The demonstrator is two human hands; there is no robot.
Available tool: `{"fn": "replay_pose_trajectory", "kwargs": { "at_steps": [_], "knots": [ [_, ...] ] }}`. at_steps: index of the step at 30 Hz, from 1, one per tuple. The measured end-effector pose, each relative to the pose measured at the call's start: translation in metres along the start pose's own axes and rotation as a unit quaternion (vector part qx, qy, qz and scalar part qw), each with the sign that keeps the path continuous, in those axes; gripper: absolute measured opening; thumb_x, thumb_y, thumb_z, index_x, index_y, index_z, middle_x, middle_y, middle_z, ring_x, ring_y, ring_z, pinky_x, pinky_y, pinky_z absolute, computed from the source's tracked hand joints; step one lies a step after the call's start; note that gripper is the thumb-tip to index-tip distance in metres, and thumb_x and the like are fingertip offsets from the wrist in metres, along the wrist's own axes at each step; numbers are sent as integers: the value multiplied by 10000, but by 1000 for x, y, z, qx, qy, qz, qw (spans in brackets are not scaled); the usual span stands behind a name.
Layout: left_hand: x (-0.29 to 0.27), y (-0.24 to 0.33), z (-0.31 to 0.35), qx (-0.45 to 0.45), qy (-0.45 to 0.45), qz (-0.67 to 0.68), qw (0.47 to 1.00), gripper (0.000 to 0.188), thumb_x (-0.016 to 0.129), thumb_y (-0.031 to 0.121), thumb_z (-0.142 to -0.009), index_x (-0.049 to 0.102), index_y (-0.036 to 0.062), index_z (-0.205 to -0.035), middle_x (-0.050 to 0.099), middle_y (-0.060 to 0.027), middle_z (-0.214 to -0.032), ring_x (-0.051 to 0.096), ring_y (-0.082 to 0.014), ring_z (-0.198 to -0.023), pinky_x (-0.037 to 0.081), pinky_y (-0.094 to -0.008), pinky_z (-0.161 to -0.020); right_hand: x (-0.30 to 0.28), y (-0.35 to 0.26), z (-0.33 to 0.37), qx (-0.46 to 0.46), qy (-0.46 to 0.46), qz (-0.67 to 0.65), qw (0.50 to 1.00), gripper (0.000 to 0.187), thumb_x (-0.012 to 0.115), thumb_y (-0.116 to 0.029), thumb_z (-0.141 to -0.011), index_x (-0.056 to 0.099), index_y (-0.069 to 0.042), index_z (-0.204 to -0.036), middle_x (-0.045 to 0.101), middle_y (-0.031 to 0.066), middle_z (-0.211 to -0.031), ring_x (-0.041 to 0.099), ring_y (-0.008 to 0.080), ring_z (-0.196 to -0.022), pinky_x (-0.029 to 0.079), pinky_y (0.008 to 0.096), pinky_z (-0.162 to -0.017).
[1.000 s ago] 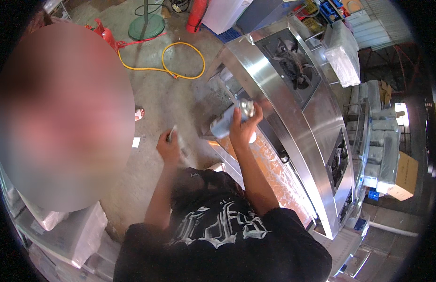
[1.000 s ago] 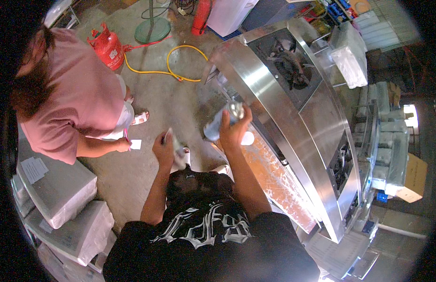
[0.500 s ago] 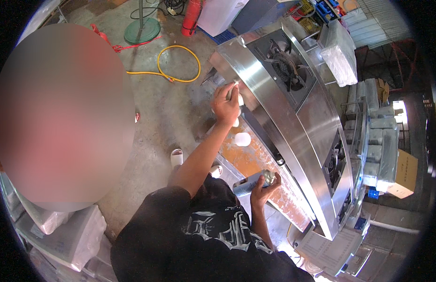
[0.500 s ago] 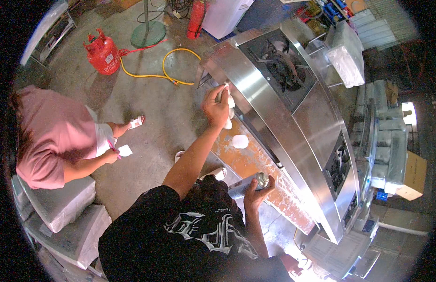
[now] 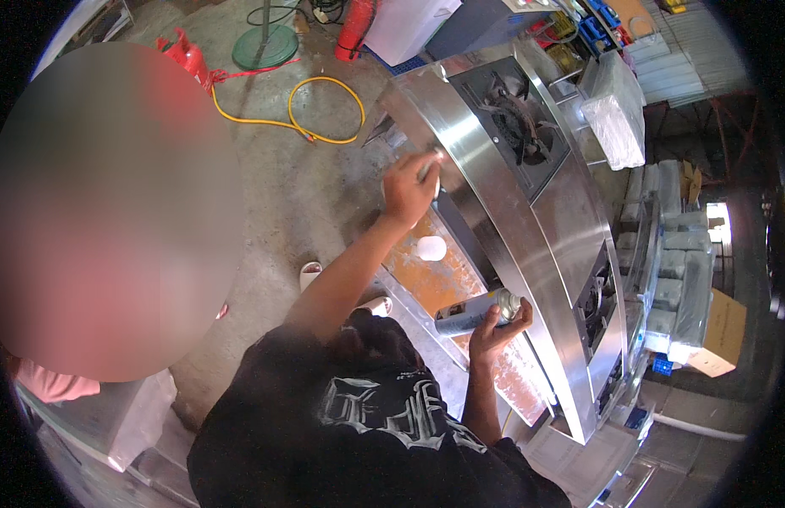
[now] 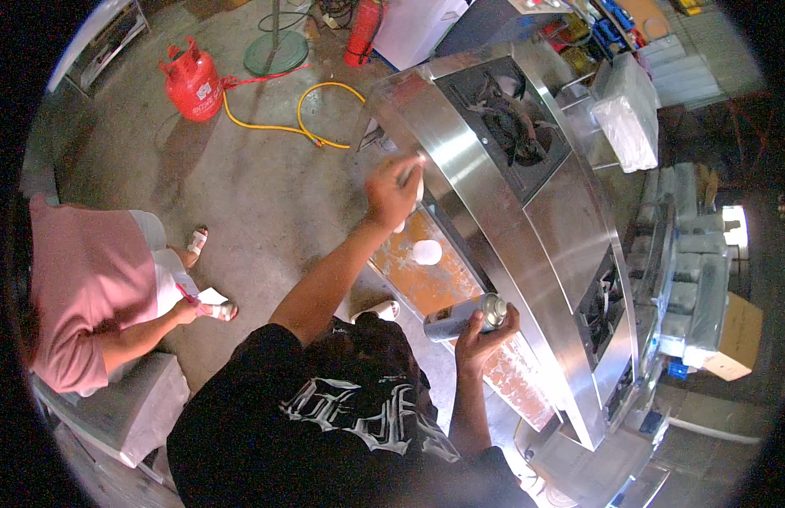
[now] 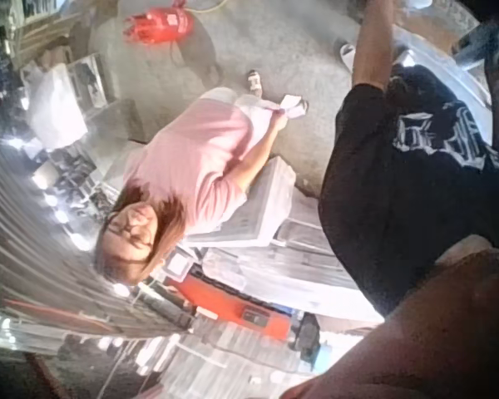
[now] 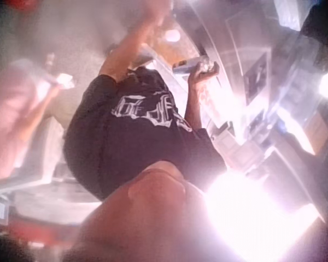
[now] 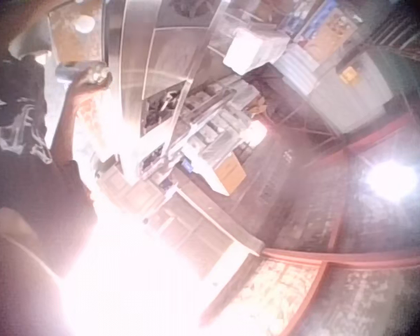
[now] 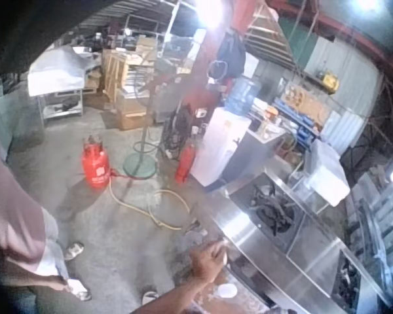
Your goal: The person cleans a stainless steel gas stove top by spraying a cleaning agent and wiping the surface with a cloth. They repeatedly spray and wipe different sections of the stove, including around the burners and the front panel, while another person stands nearby.
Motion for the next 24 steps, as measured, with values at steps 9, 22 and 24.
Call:
{"fn": "replay_pose_trajectory", "kwargs": {
  "at_steps": [9, 22, 24],
  "knots": [
    [-151, -85, 151, -234, 40, -202, 950, 207, 743, 199, -913, 763, 32, -1034, 749, -168, -962, 724, -348, -883, 557, -423, -795, 6, 23, 13, 10, -144, -66, 987, 794, 732, -255, -959, 217, -16, -1515, 475, 246, -1321, 537, 319, -1200, 449, 459, -1043],
    [-222, -33, 358, -389, 94, -269, 876, 310, 725, 270, -918, 760, 10, -1083, 758, -213, -1017, 738, -347, -962, 555, -414, -887, 1, 148, 15, -46, -199, -52, 978, 987, 924, -226, -768, 321, -2, -1517, 491, 286, -1463, 515, 395, -1349, 423, 474, -1119],
    [-214, -16, 381, -380, 62, -298, 874, 311, 731, 270, -914, 764, 20, -1097, 763, -205, -1013, 743, -325, -948, 559, -403, -879, 0, 166, 20, -23, -190, -58, 980, 969, 927, -220, -763, 338, -5, -1502, 516, 284, -1429, 529, 396, -1335, 429, 475, -1110]
  ]
}}
Point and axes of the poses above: each hand's wrist, its own z-axis away from the middle knuckle, its own x-axis out of the palm, y = z × x, the point moved 6 cm from there along -z, towards the middle knuckle
